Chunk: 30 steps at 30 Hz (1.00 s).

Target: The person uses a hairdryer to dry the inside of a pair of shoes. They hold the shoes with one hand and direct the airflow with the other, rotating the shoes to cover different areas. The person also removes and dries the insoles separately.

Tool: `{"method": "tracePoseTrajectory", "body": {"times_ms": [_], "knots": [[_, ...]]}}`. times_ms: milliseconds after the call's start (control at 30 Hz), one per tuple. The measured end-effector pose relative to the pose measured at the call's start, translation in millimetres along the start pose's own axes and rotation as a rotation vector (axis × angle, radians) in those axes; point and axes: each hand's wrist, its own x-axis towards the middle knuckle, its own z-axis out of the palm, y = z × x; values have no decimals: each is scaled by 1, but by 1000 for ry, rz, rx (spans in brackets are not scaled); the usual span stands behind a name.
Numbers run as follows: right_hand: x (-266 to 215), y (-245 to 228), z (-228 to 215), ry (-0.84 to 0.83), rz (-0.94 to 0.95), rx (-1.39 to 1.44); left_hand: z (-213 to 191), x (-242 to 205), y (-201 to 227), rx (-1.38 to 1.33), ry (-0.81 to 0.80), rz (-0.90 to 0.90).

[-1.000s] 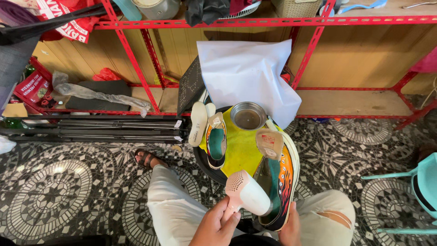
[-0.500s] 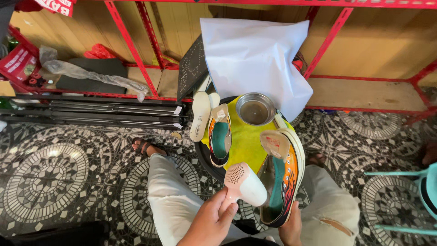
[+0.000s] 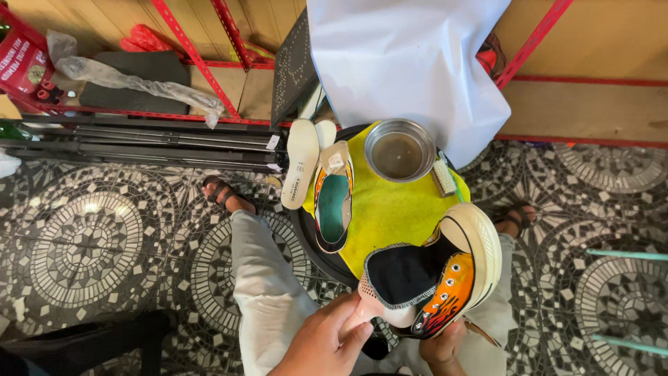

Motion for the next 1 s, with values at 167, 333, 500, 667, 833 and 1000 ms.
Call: {"method": "tracePoseTrajectory", "body": {"times_ms": [167, 333, 500, 667, 833, 1000], "knots": [[-2, -16, 11, -5, 1, 45, 2, 4, 7, 41, -22, -25], [-2, -25, 14, -23, -21, 92, 9, 4, -1, 99, -10, -51], [-3, -35, 14, -48, -43, 138, 8, 5, -3, 114, -57, -38], [-9, -46, 14, -72, -57, 167, 8, 2, 6, 159, -57, -34], [-7, -58, 18, -78, -91, 215, 5, 7, 11, 152, -34, 33], [-4, -70, 18, -93, -132, 272, 3, 8, 16, 153, -61, -36]]}}
